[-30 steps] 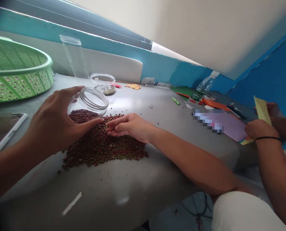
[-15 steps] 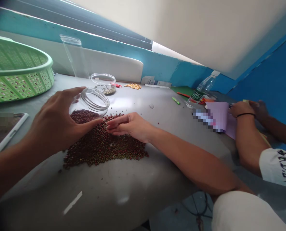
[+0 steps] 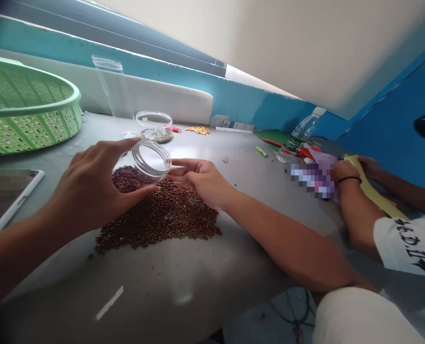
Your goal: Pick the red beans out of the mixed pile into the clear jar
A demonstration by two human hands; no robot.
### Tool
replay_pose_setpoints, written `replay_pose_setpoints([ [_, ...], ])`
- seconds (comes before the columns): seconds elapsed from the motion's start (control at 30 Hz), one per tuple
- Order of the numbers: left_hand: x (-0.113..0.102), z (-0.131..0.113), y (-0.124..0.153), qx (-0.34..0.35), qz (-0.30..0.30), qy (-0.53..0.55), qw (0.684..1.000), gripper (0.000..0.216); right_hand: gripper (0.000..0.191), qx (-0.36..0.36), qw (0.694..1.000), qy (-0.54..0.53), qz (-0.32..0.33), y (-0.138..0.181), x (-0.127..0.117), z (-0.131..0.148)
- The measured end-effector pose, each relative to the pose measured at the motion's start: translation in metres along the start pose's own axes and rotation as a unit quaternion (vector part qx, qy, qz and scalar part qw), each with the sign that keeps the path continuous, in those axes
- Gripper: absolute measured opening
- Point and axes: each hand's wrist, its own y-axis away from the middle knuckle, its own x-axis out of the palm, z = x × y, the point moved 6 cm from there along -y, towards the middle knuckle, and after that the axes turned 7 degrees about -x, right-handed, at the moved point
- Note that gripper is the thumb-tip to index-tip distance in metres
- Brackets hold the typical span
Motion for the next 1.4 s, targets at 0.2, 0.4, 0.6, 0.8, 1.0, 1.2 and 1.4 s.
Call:
replay_pose_setpoints([
  [0.2, 0.000, -0.006, 0.001, 0.049, 0.001, -0.001, 0.999, 0.078, 0.039, 0.059, 0.996, -0.070, -0.006, 0.003, 0.001, 0.005],
  [0.4, 0.002, -0.006, 0.002, 0.061, -0.001, -0.004, 0.998, 0.076, 0.044, 0.054, 0.996, -0.064, -0.021, 0.001, 0.001, 0.003],
  [0.6, 0.001, -0.005, 0.002, 0.061, -0.007, -0.011, 0.998, 0.077, 0.047, 0.050, 0.997, -0.053, -0.017, 0.001, 0.001, 0.003],
  [0.8, 0.001, -0.006, 0.002, 0.065, -0.007, -0.017, 0.998, 0.080, 0.043, 0.020, 0.999, -0.034, -0.015, -0.001, -0.001, 0.001],
  [1.0, 0.002, -0.007, 0.001, 0.068, 0.000, -0.019, 0.998, 0.079, 0.030, -0.056, 0.998, 0.006, -0.001, -0.002, 0.000, 0.008],
  [1.2, 0.003, -0.009, 0.002, 0.076, 0.001, -0.011, 0.997, 0.080, 0.033, -0.228, 0.964, 0.119, -0.066, 0.007, -0.003, 0.031],
  [1.4, 0.002, -0.013, 0.004, 0.096, 0.001, 0.024, 0.995, 0.077, 0.038, -0.283, 0.903, 0.322, -0.035, 0.028, 0.029, 0.050],
])
